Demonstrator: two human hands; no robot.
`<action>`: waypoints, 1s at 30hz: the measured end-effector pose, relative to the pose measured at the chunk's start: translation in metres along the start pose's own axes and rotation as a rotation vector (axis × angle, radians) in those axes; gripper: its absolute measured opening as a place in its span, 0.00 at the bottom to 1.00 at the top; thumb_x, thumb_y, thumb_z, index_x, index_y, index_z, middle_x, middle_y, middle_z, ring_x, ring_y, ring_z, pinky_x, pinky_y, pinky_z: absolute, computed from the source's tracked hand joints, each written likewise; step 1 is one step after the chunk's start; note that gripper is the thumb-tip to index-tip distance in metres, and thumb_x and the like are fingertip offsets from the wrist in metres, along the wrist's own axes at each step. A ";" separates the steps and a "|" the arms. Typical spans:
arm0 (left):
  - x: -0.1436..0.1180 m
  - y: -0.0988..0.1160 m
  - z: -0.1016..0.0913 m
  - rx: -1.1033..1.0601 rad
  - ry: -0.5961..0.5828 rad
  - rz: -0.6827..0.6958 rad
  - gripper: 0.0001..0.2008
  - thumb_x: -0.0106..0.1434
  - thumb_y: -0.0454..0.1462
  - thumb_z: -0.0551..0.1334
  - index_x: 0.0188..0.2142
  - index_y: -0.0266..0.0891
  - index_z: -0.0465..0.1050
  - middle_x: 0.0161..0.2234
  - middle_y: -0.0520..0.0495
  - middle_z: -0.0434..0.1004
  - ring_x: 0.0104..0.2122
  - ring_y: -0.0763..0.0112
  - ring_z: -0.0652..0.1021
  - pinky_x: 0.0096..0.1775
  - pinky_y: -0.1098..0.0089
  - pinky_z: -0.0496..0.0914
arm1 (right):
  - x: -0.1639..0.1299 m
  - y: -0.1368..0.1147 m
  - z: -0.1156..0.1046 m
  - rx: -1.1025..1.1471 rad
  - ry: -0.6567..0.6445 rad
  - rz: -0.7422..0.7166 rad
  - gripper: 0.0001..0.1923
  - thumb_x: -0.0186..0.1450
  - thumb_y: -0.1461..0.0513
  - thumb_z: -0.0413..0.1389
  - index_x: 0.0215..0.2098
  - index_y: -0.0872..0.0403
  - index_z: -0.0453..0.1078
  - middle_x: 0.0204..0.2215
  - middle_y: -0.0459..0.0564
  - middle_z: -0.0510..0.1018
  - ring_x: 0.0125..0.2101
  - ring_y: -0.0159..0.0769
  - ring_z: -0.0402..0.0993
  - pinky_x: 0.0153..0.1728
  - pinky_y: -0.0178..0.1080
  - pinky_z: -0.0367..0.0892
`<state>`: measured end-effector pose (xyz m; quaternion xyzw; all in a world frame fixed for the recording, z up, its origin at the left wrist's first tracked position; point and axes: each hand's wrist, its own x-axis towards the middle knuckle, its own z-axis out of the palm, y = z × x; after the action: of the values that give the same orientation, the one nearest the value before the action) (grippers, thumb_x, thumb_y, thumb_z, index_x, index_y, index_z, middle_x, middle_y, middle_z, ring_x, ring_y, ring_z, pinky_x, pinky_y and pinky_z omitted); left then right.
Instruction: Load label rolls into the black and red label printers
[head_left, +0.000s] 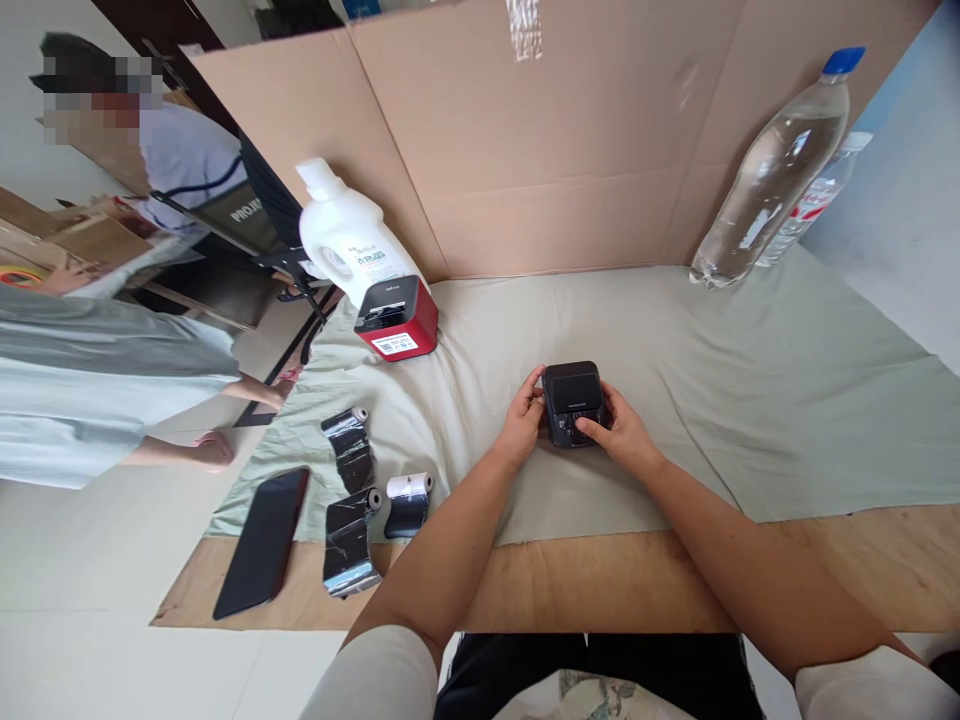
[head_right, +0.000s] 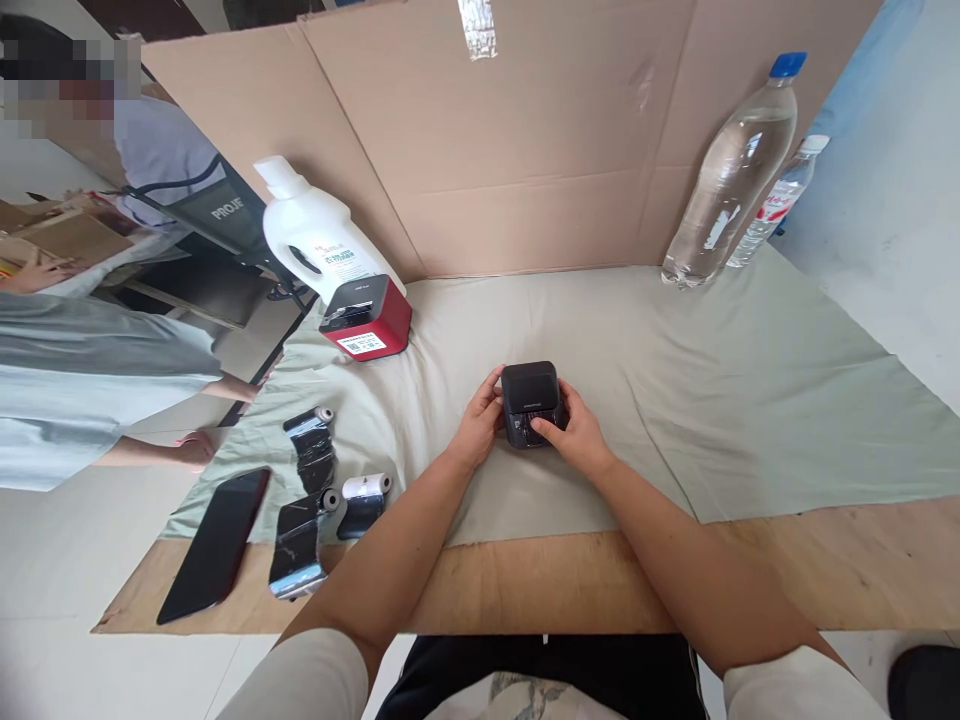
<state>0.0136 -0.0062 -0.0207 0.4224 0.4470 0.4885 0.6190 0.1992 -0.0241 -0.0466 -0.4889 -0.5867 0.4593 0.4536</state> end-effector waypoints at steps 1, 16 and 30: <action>0.000 -0.001 0.000 0.004 0.003 0.002 0.30 0.63 0.41 0.62 0.65 0.48 0.60 0.39 0.50 0.72 0.31 0.76 0.73 0.36 0.72 0.71 | 0.000 -0.001 0.000 -0.002 0.002 0.006 0.46 0.57 0.44 0.63 0.67 0.50 0.54 0.61 0.59 0.70 0.61 0.52 0.66 0.62 0.57 0.62; -0.009 0.003 0.001 0.073 -0.213 0.126 0.54 0.49 0.45 0.73 0.69 0.45 0.45 0.59 0.40 0.68 0.55 0.56 0.72 0.56 0.58 0.66 | -0.003 -0.009 0.002 0.078 0.008 0.005 0.35 0.60 0.47 0.59 0.61 0.51 0.58 0.56 0.59 0.72 0.55 0.49 0.71 0.56 0.55 0.68; -0.001 -0.005 0.004 0.205 0.192 0.180 0.24 0.62 0.57 0.60 0.39 0.37 0.72 0.37 0.43 0.78 0.40 0.62 0.76 0.46 0.62 0.69 | -0.007 -0.025 0.000 -0.199 0.025 0.043 0.27 0.59 0.44 0.58 0.49 0.52 0.65 0.44 0.56 0.78 0.40 0.45 0.75 0.43 0.51 0.72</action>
<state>0.0190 -0.0080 -0.0241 0.4731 0.5121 0.5319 0.4806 0.1962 -0.0335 -0.0230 -0.5498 -0.6130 0.4023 0.4001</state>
